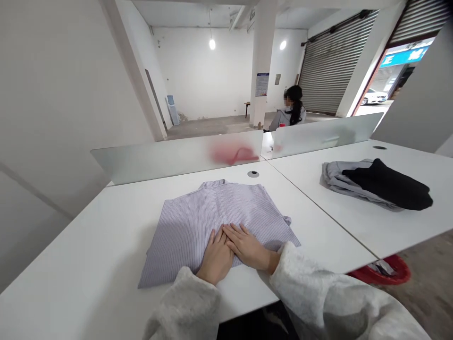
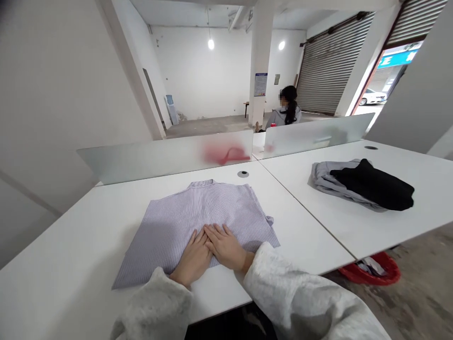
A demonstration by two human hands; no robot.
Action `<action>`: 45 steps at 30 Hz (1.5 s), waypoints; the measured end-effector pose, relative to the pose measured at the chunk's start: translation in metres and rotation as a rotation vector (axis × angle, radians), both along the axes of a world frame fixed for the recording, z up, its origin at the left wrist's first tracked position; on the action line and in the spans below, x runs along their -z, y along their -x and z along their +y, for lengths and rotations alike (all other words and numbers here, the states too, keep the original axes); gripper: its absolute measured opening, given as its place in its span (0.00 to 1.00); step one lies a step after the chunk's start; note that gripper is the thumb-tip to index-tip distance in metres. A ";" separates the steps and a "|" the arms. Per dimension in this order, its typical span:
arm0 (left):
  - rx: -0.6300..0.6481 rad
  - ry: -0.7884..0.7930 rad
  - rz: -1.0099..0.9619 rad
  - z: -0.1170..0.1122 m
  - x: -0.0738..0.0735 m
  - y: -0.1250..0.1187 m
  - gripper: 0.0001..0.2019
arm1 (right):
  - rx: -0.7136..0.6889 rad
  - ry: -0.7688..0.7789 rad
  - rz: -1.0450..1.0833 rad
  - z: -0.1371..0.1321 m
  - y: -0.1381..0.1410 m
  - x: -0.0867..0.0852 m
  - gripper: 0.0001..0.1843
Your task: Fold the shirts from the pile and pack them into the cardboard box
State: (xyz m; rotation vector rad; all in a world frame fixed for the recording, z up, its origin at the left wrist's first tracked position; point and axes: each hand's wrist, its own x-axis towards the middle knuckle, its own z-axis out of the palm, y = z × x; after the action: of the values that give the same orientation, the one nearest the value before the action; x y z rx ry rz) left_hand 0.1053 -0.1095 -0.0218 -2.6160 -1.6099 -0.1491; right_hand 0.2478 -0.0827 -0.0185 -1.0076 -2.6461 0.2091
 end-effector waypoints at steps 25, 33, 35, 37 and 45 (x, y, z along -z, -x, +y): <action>-0.826 -0.037 0.033 -0.009 -0.015 0.138 0.28 | 0.634 0.007 -0.105 0.052 -0.115 0.005 0.30; -0.078 -0.132 -0.144 -0.030 0.009 -0.035 0.30 | 0.626 0.049 0.232 0.060 -0.128 -0.001 0.24; -0.014 -0.133 -0.198 -0.026 0.012 -0.078 0.31 | 0.597 0.099 0.342 0.060 -0.132 -0.002 0.24; -0.018 -0.128 -0.231 -0.017 0.013 -0.106 0.32 | 0.586 0.176 0.439 0.060 -0.136 -0.003 0.24; -0.020 -0.093 -0.254 0.012 0.005 -0.137 0.37 | 0.578 0.561 0.805 0.064 -0.143 -0.008 0.20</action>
State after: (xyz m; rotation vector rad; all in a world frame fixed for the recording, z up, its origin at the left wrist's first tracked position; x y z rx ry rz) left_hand 0.2427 -0.0977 -0.0272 -2.5954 -1.6551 -0.5619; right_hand 0.3903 -0.0186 -0.0103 -1.4138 -1.5227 1.0062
